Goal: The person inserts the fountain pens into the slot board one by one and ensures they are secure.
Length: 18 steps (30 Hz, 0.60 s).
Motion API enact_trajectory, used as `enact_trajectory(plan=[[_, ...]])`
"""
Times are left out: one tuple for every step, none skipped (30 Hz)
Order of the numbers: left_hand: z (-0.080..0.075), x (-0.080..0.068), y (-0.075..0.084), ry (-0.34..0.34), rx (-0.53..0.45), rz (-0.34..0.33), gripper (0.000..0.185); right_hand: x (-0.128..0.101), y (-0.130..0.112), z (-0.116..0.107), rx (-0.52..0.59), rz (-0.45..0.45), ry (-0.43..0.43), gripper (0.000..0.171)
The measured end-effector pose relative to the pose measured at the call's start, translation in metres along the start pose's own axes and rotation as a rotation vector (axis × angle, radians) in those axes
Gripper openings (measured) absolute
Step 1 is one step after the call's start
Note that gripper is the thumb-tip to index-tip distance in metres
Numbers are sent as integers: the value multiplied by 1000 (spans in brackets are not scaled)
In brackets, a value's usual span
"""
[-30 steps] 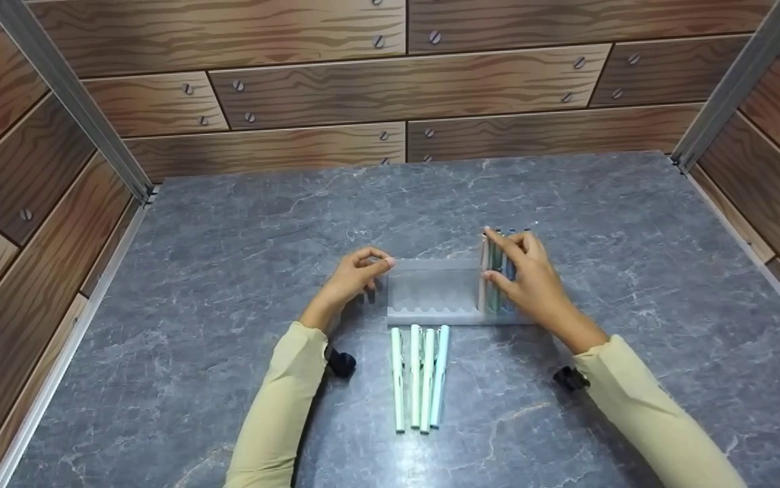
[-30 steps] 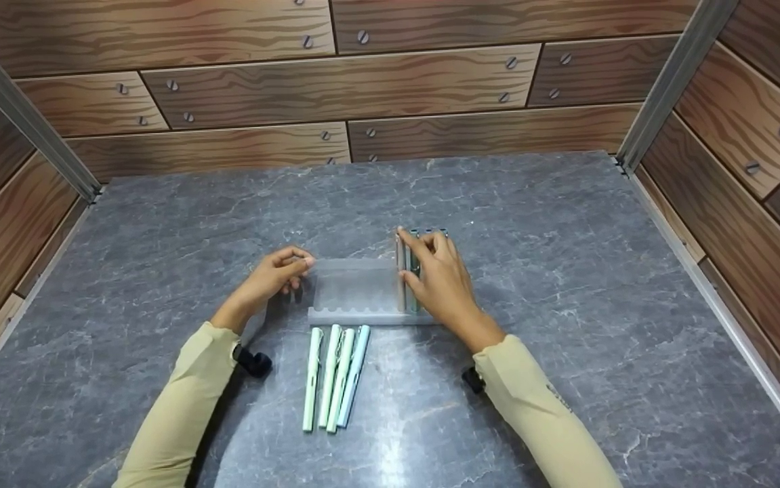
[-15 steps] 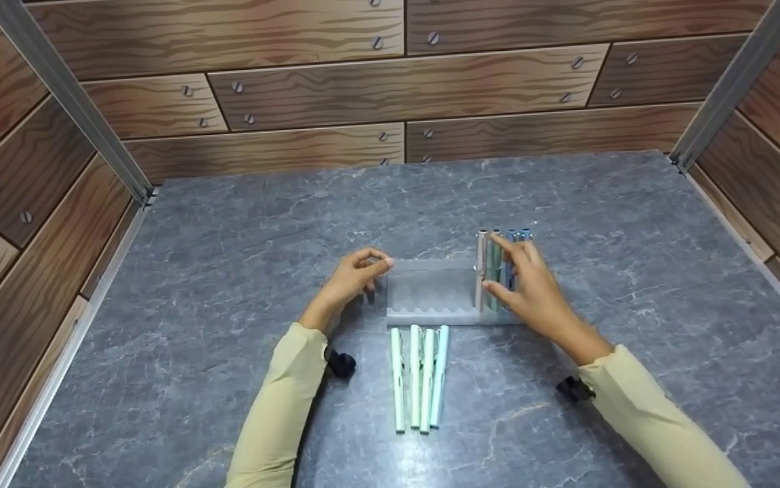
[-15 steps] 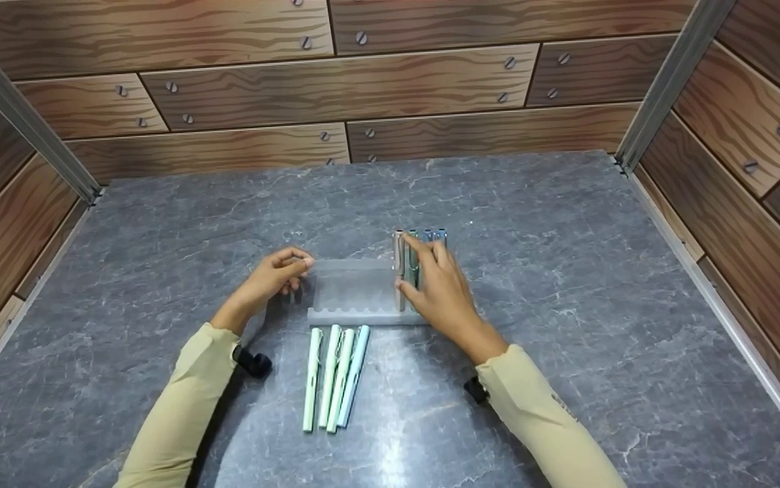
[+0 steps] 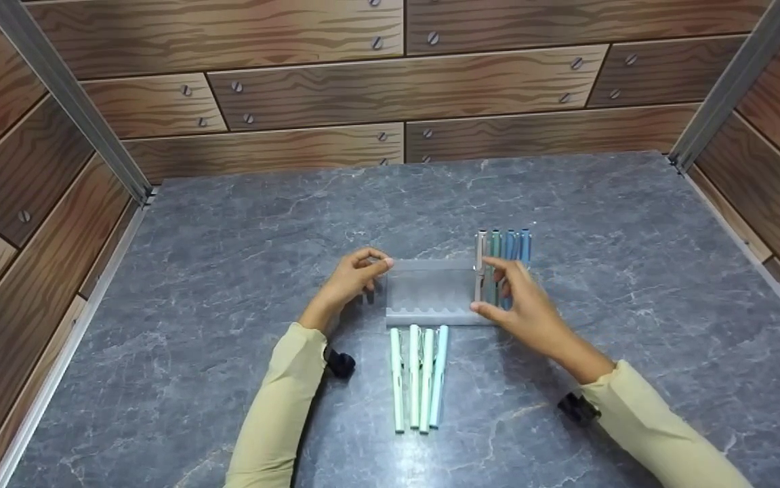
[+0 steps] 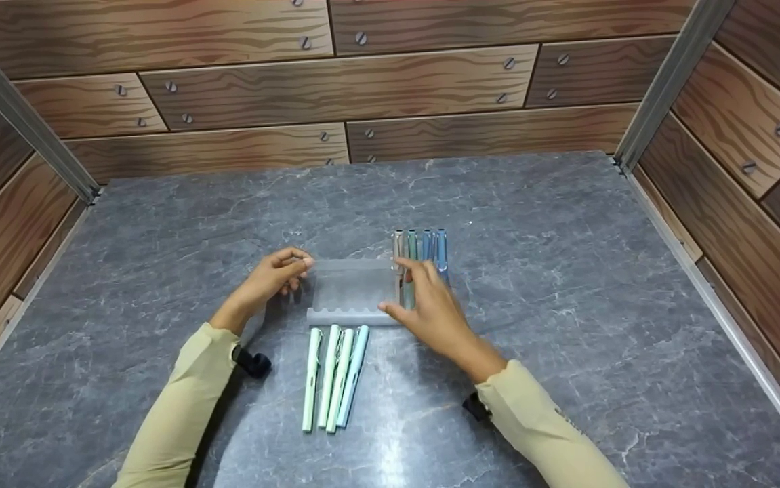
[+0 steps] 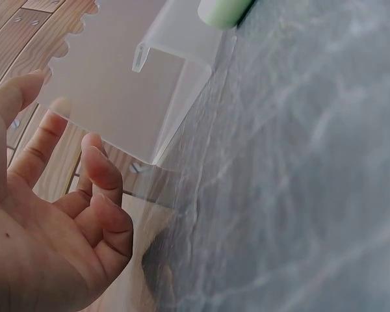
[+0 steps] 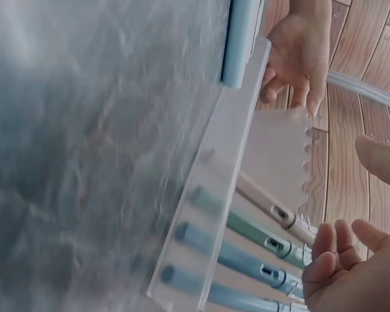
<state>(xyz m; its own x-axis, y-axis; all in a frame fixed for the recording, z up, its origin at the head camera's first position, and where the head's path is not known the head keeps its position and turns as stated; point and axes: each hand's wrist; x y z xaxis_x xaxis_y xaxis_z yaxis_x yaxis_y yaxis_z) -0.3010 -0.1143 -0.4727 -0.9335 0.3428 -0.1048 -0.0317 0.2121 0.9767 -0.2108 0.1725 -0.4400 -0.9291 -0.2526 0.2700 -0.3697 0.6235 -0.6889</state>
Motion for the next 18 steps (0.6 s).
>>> enact_trajectory(plan=[[0, 0, 0, 3, 2, 1, 20, -2, 0, 1, 13, 0, -6, 71], [0, 0, 0, 5, 2, 1, 20, -3, -1, 3, 25, 4, -13, 70], [0, 0, 0, 7, 1, 3, 19, -5, -1, 4, 31, 5, -16, 69], [0, 0, 0, 9, -2, 3, 19, -6, -2, 6, 38, 5, -23, 69], [1, 0, -1, 11, -3, 4, 19, -7, -3, 7, 47, 7, -32, 68], [0, 0, -1, 13, -3, 5, 19, -9, -3, 8, 53, 7, -41, 68], [0, 0, -1, 15, -3, 6, 19, -10, -4, 9, 57, 10, -53, 68], [0, 1, -1, 17, -4, 8, 19, -11, -5, 10, 61, 14, -64, 68], [0, 1, -1, 17, -5, 9, 19, -12, -6, 11, 62, 18, -79, 68], [0, 2, -1, 16, -6, 11, 19, -13, -7, 13, 68, 25, -96, 68], [0, 2, -2, 16, -5, 11, 19, -13, -8, 14, 76, 35, -113, 67], [-1, 2, -1, 15, -7, 11, 19, -14, -9, 16, 82, 43, -126, 67], [-1, 2, -1, 14, -9, 11, 19, -15, -9, 17, 83, 50, -138, 67], [0, 2, -1, 12, -9, 8, 20, -16, -10, 19, 86, 56, -149, 67], [0, 1, -1, 11, -9, 5, 20, -17, -11, 20, 87, 61, -160, 67], [0, 1, -1, 10, -10, 2, 20, -17, -11, 22, 90, 68, -171, 67], [0, 0, 0, 11, -11, 0, 20, -18, -12, 23, 89, 74, -179, 67], [0, 0, 0, 11, -11, -2, 21, -19, -12, 25, 84, 80, -188, 67]])
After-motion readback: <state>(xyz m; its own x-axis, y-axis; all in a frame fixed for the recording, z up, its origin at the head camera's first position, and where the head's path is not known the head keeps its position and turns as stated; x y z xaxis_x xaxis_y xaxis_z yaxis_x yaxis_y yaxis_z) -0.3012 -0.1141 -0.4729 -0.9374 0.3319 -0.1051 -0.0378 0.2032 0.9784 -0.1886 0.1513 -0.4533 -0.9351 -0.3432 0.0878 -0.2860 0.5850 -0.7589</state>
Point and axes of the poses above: each hand's wrist, its own x-axis towards the middle knuckle, its own z-axis out of the palm, y = z × x, and after that the axes turned 2 degrees about -y, right-handed
